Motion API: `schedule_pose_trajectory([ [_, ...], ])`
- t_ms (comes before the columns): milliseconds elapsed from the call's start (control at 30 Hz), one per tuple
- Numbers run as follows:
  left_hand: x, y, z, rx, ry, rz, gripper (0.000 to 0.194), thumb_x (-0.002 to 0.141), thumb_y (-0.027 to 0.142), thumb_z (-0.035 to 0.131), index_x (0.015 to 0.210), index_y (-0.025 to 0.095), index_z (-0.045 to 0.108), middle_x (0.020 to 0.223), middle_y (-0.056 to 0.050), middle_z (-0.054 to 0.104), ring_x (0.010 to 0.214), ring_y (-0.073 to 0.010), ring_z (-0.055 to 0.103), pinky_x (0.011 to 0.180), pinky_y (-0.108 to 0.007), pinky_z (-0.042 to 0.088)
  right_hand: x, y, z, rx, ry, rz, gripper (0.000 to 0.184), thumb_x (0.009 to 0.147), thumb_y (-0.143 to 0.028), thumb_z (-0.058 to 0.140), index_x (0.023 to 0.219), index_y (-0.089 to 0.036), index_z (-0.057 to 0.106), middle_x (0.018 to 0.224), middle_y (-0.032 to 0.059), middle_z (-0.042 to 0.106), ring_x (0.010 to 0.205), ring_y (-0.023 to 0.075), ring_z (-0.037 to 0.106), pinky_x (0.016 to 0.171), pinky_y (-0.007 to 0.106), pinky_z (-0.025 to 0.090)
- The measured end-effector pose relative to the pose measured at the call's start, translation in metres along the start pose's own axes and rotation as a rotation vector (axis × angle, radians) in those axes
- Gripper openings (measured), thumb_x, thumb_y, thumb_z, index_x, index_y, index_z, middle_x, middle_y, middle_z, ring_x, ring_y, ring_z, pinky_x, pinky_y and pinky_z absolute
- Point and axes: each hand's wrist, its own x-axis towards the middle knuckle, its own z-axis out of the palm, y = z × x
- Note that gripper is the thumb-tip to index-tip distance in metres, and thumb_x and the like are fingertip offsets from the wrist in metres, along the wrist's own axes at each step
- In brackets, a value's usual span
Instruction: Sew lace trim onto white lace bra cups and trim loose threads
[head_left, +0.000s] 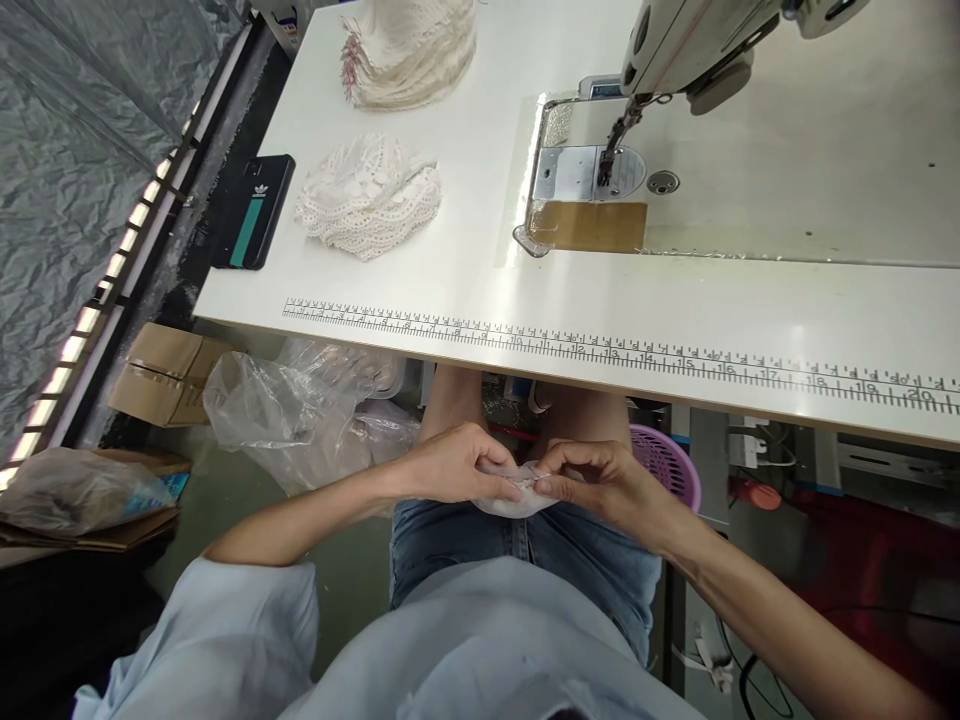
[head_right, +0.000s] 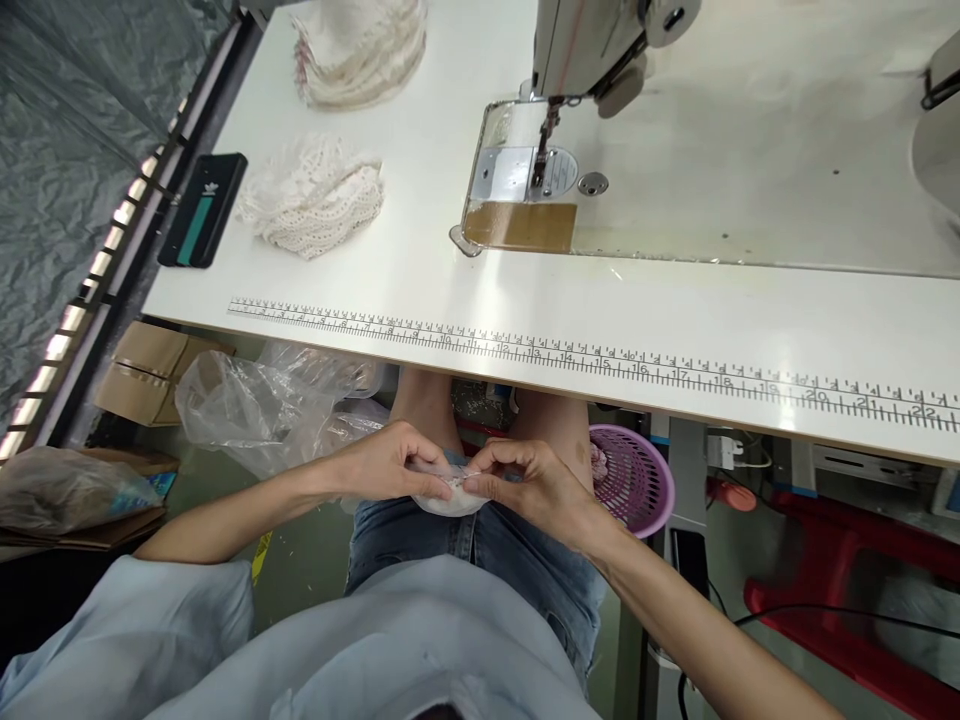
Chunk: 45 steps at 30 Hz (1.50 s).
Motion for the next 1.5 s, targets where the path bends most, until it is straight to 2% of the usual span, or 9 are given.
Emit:
schedule_pose_trajectory([
  [300, 0.002, -0.002, -0.001, 0.028, 0.013, 0.011, 0.033, 0.073, 0.043, 0.064, 0.076, 0.011, 0.07, 0.056, 0.003, 0.049, 0.052, -0.006, 0.035, 0.046, -0.018, 0.024, 0.002, 0.002, 0.0, -0.029, -0.062, -0.005, 0.021, 0.077, -0.04, 0.066, 0.075, -0.02, 0.068, 0.074, 0.001, 0.063, 0.068, 0.0143, 0.053, 0.063, 0.025, 0.042],
  [467, 0.002, 0.0, 0.0, 0.03, -0.004, 0.014, 0.032, 0.075, 0.04, 0.063, 0.083, 0.01, 0.07, 0.062, 0.001, 0.055, 0.056, -0.0075, 0.043, 0.049, -0.017, 0.028, -0.001, -0.002, -0.003, -0.061, -0.027, -0.021, 0.026, 0.079, -0.044, 0.063, 0.072, -0.019, 0.068, 0.069, 0.0013, 0.061, 0.065, 0.0147, 0.053, 0.059, 0.025, 0.04],
  [633, 0.005, 0.003, 0.001, 0.059, 0.018, 0.018, 0.031, 0.073, 0.04, 0.065, 0.074, 0.01, 0.069, 0.055, 0.004, 0.047, 0.052, -0.0062, 0.039, 0.046, -0.017, 0.026, -0.001, 0.0, -0.003, -0.097, -0.072, -0.02, 0.027, 0.077, -0.044, 0.065, 0.071, -0.018, 0.066, 0.068, 0.0012, 0.06, 0.066, 0.0151, 0.052, 0.061, 0.026, 0.039],
  [900, 0.0, -0.006, -0.004, -0.121, -0.087, -0.042, 0.026, 0.071, 0.033, 0.069, 0.085, 0.011, 0.071, 0.071, -0.003, 0.068, 0.062, -0.0108, 0.058, 0.057, -0.017, 0.041, -0.001, 0.006, -0.007, -0.077, -0.085, 0.0, 0.029, 0.074, -0.048, 0.066, 0.07, -0.02, 0.067, 0.069, 0.0012, 0.061, 0.068, 0.0167, 0.053, 0.062, 0.027, 0.041],
  [1033, 0.001, -0.005, -0.004, -0.11, -0.104, -0.028, 0.027, 0.071, 0.033, 0.07, 0.087, 0.011, 0.072, 0.073, -0.005, 0.07, 0.065, -0.0124, 0.061, 0.058, -0.017, 0.044, 0.001, 0.006, -0.006, -0.052, -0.173, 0.008, 0.024, 0.075, -0.044, 0.067, 0.077, -0.019, 0.069, 0.073, 0.0009, 0.063, 0.071, 0.0165, 0.055, 0.064, 0.027, 0.042],
  [1267, -0.002, -0.009, -0.009, -0.131, -0.131, -0.037, 0.024, 0.071, 0.03, 0.07, 0.088, 0.013, 0.071, 0.073, -0.004, 0.071, 0.066, -0.012, 0.063, 0.059, -0.017, 0.046, 0.002, -0.001, -0.005, 0.042, -0.12, 0.081, 0.026, 0.071, -0.047, 0.069, 0.07, -0.02, 0.069, 0.072, 0.0019, 0.062, 0.069, 0.0173, 0.055, 0.06, 0.027, 0.042],
  [1500, -0.003, -0.007, -0.007, -0.123, -0.132, -0.027, 0.025, 0.07, 0.026, 0.07, 0.091, 0.013, 0.071, 0.078, -0.004, 0.071, 0.072, -0.0139, 0.064, 0.064, -0.018, 0.047, 0.004, 0.001, -0.004, -0.005, -0.218, 0.074, 0.026, 0.073, -0.045, 0.068, 0.082, -0.02, 0.071, 0.076, 0.0018, 0.061, 0.07, 0.0159, 0.053, 0.061, 0.026, 0.041],
])
